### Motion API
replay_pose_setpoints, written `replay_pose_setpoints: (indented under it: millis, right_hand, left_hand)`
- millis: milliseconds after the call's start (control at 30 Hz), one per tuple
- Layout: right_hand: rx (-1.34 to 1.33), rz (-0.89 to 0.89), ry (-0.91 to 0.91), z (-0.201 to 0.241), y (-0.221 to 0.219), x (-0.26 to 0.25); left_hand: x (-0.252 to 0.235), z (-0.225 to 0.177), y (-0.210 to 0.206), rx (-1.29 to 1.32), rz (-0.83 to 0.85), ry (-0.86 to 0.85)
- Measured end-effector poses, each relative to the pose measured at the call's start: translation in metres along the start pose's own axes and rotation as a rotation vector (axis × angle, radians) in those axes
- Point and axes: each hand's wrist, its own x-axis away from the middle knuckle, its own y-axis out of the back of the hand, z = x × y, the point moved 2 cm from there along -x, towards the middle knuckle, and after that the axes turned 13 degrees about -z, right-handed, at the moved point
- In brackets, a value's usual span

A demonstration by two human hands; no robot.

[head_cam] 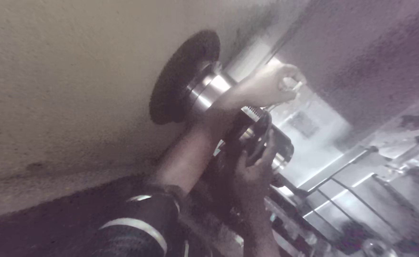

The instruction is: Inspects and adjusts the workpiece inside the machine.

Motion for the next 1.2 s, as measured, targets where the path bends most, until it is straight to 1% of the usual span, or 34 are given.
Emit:
replay_pose_setpoints:
  millis: [100, 267, 367, 433, 567, 600, 700, 800, 933, 1067, 1200]
  right_hand:
    - [-0.019, 0.013, -0.002, 0.001, 0.0, -0.001]
    - [-0.003, 0.025, -0.028, 0.003, 0.001, 0.0]
    - [0.003, -0.013, 0.004, 0.002, -0.001, -0.001]
    - [-0.029, -0.043, 0.017, 0.002, -0.002, -0.003]
    - [-0.147, -0.065, -0.014, 0.0, -0.004, -0.009]
    - [-0.161, -0.039, -0.007, -0.002, -0.003, -0.011]
    - [-0.091, 0.013, 0.015, 0.001, 0.003, -0.016]
    - [-0.095, 0.041, -0.024, 0.005, 0.005, -0.018]
    - [-0.086, 0.082, -0.046, 0.011, 0.009, -0.024]
    - [-0.13, 0.116, -0.07, 0.012, 0.008, -0.026]
    - [-0.147, 0.118, -0.075, 0.012, 0.008, -0.026]
  left_hand:
    - [0.0, 0.001, -0.001, 0.027, 0.011, 0.008]
    - [0.0, 0.004, -0.001, 0.072, 0.017, -0.029]
    - [0.001, 0.005, 0.0, 0.115, 0.016, -0.049]
    - [0.001, 0.004, 0.002, 0.093, 0.002, -0.063]
    - [0.002, 0.001, 0.004, -0.01, -0.037, -0.06]
    - [0.001, 0.002, 0.004, -0.023, -0.042, -0.062]
    - [-0.002, 0.005, 0.002, -0.028, -0.041, -0.061]
    - [-0.004, 0.006, 0.002, -0.021, -0.052, -0.036]
    - [-0.003, 0.0, 0.005, -0.12, -0.063, 0.022]
    - [-0.003, 0.001, 0.005, -0.139, -0.081, 0.017]
    - [-0.005, 0.004, 0.003, -0.153, -0.064, -0.009]
